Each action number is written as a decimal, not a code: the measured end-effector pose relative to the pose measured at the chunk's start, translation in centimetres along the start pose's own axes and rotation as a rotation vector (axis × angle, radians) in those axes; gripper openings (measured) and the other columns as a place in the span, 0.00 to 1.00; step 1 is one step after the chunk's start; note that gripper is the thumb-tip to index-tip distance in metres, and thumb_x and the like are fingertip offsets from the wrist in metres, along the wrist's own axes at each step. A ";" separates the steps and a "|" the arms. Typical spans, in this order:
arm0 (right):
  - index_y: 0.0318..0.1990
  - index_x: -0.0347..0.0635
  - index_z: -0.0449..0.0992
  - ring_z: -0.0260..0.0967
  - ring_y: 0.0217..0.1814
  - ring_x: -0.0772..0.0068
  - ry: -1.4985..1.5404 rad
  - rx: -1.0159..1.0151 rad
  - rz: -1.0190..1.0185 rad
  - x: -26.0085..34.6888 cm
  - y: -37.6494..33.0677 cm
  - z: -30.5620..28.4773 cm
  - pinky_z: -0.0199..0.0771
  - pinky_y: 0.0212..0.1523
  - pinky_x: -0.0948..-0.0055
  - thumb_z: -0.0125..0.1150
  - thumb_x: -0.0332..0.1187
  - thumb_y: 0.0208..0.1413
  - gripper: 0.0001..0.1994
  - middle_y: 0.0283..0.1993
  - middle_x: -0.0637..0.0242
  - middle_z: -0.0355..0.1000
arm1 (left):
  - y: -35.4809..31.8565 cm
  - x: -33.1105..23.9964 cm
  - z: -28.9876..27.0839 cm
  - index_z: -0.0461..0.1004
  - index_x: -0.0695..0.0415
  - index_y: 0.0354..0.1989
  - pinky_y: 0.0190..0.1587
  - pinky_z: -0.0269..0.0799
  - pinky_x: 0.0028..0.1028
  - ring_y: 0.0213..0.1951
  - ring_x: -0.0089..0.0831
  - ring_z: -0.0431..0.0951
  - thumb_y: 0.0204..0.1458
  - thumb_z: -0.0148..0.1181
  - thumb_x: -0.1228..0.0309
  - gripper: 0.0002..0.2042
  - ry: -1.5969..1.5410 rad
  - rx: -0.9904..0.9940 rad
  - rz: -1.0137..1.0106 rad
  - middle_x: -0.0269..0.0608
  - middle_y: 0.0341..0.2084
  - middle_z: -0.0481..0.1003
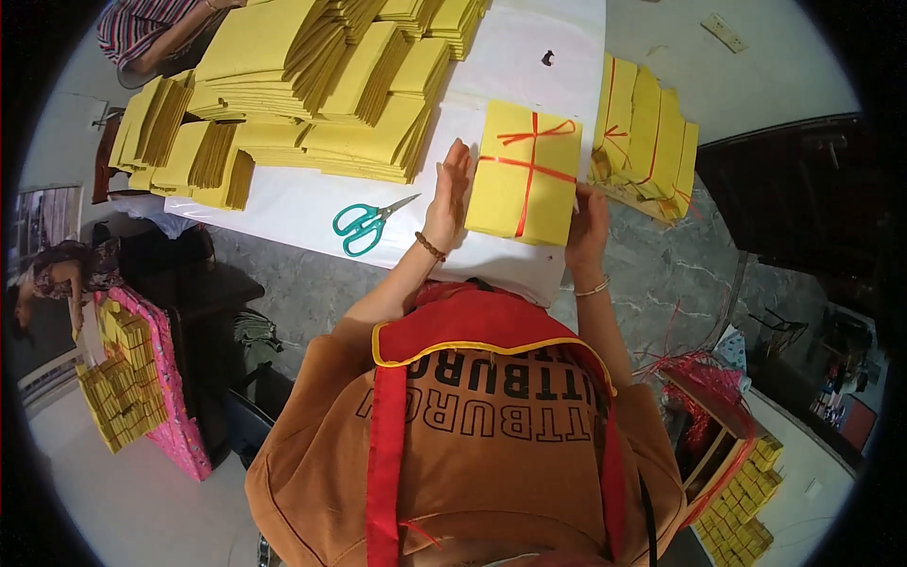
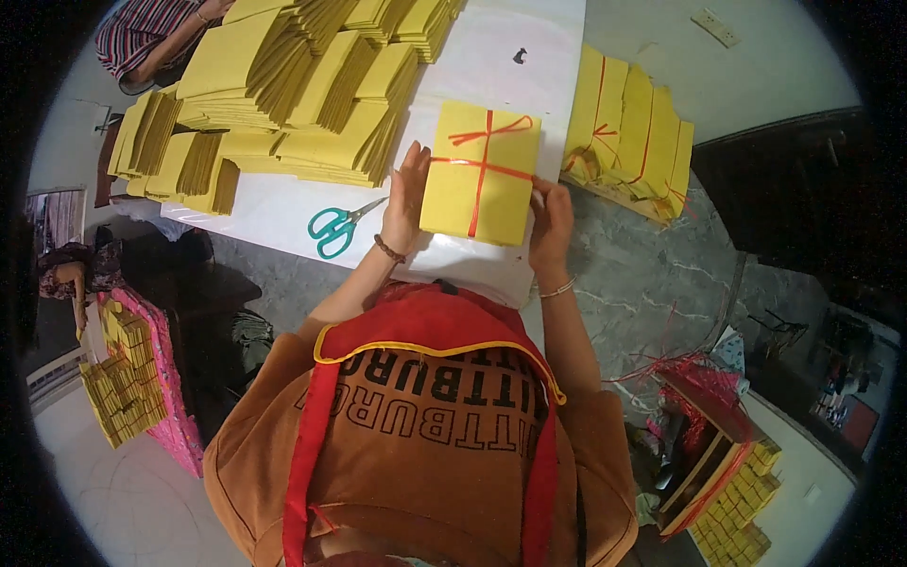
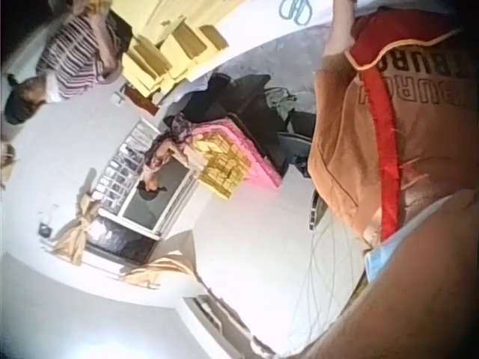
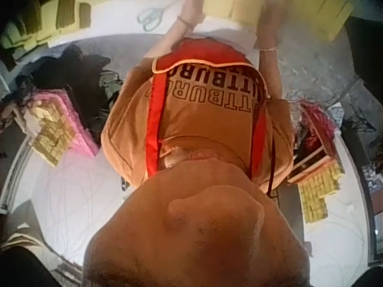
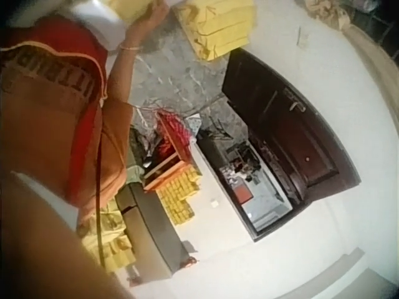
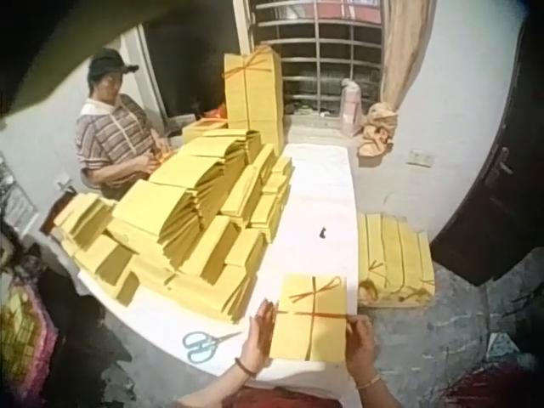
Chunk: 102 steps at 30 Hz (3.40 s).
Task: Bundling stacks of yellow paper and tying them with red string.
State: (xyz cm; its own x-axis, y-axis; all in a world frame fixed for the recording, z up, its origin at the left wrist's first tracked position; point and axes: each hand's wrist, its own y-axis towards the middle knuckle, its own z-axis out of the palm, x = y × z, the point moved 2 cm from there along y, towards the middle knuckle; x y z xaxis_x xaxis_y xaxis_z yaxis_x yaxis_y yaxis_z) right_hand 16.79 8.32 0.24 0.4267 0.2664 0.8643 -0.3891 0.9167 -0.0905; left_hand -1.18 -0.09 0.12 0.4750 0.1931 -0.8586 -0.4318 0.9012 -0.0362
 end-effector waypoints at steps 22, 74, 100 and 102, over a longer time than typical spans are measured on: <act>0.56 0.44 0.59 0.60 0.52 0.79 0.048 0.011 0.322 4.0 5.7 3.6 0.61 0.51 0.78 0.36 0.49 0.60 0.23 0.52 0.72 0.63 | 6.3 -2.1 4.9 0.53 0.57 0.57 0.53 0.62 0.30 0.52 0.31 0.65 0.52 0.33 0.40 0.35 -0.087 0.017 -0.447 0.44 0.52 0.62; 0.57 0.51 0.59 0.59 0.55 0.57 -1.097 0.636 -0.754 2.3 5.4 33.7 0.62 0.50 0.61 0.53 0.39 0.50 0.25 0.62 0.51 0.47 | 8.1 -27.3 -22.6 0.63 0.60 0.49 0.30 0.64 0.27 0.31 0.27 0.69 0.51 0.29 0.38 0.35 0.844 -0.637 0.152 0.39 0.36 0.69; 0.52 0.47 0.63 0.53 0.60 0.61 -1.058 0.752 -0.398 -1.5 7.2 33.7 0.63 0.49 0.72 0.49 0.33 0.51 0.19 0.64 0.53 0.44 | 4.5 -20.9 -16.6 0.55 0.55 0.47 0.25 0.63 0.25 0.27 0.25 0.67 0.54 0.37 0.49 0.23 -0.240 -0.595 0.034 0.38 0.32 0.62; 0.53 0.47 0.63 0.51 0.62 0.60 -1.039 0.764 -0.380 -1.2 7.4 33.7 0.62 0.49 0.72 0.49 0.33 0.52 0.19 0.64 0.53 0.44 | 4.6 -20.7 -16.5 0.56 0.55 0.46 0.27 0.63 0.25 0.28 0.25 0.66 0.54 0.36 0.48 0.22 -0.278 -0.614 0.048 0.37 0.31 0.63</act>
State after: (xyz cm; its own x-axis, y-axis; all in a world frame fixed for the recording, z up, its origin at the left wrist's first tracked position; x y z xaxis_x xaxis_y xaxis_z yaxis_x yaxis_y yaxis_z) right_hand -14.06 4.74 15.21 -0.0704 -0.6256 0.7769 -0.8859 0.3973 0.2396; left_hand -25.63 -6.38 9.27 0.5885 0.3937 -0.7062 -0.7758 0.5210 -0.3560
